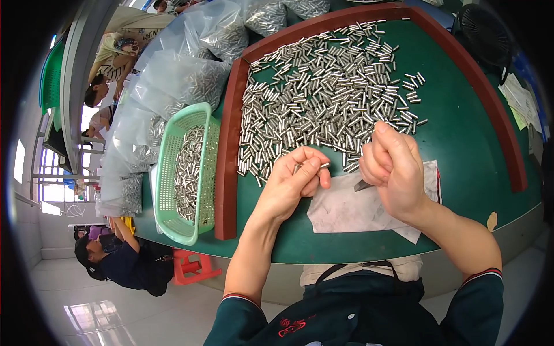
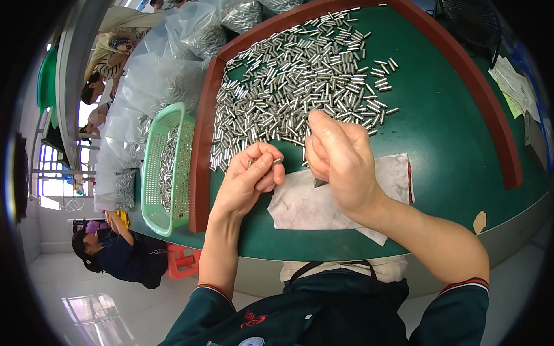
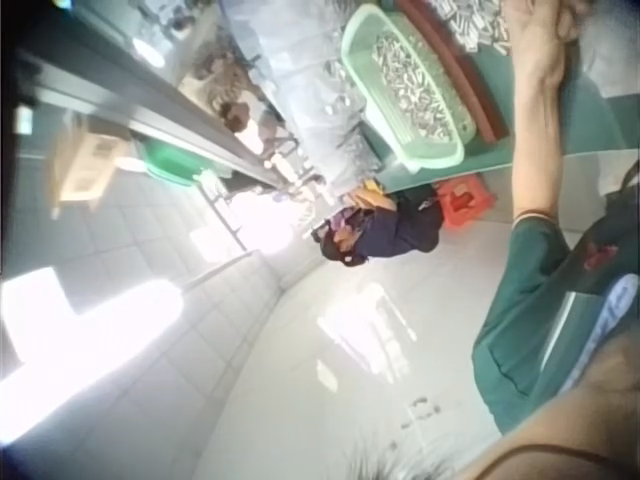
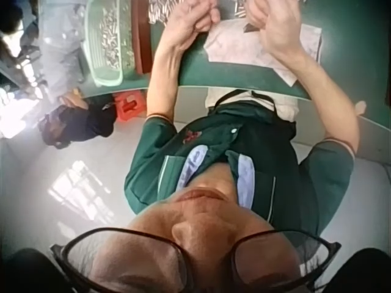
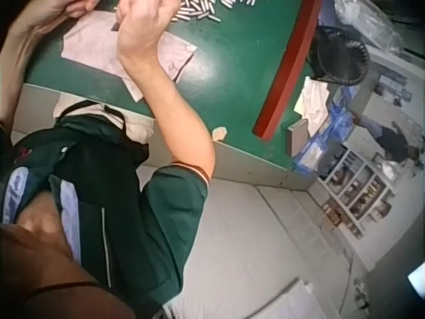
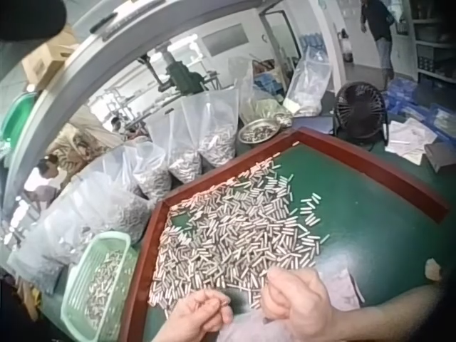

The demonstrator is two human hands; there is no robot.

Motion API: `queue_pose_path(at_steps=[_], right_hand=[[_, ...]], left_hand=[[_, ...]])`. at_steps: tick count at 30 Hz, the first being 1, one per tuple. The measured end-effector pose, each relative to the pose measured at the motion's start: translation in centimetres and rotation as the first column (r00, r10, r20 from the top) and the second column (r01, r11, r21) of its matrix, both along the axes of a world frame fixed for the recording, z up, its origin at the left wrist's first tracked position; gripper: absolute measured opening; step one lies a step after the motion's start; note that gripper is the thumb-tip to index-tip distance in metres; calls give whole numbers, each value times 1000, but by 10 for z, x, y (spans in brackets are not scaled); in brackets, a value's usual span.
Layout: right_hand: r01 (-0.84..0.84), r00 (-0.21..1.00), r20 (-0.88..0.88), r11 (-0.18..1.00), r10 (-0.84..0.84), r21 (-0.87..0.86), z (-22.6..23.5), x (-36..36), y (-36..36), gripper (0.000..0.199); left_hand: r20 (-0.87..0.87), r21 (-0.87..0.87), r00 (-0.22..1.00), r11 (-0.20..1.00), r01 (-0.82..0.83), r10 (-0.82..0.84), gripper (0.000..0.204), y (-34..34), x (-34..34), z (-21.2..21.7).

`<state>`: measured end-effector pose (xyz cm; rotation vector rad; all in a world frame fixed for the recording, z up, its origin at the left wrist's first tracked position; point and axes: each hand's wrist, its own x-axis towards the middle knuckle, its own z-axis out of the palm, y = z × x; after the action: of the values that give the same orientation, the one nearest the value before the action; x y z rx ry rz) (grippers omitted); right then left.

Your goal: Inspecting small cylindrical metal components on a workbench using a hand tool.

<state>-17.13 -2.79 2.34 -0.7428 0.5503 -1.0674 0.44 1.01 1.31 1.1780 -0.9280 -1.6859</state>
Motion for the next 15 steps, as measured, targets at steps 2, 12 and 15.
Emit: queue_pose_path(at_steps=[2, 12, 15], right_hand=[[-5, 1000, 2, 1000, 5, -3, -1, 0, -1, 43], [-35, 998, 52, 999, 33, 32, -1, -3, -3, 42], [-48, 997, 65, 997, 44, 54, 1, -3, -2, 42]], left_hand=[[264, -77, 963, 995, 69, -47, 13, 6, -10, 7], [924, -321, 348, 810, 491, 155, 10, 18, -34, 1], [913, -319, 388, 807, 497, 122, 10, 19, -28, 3]])
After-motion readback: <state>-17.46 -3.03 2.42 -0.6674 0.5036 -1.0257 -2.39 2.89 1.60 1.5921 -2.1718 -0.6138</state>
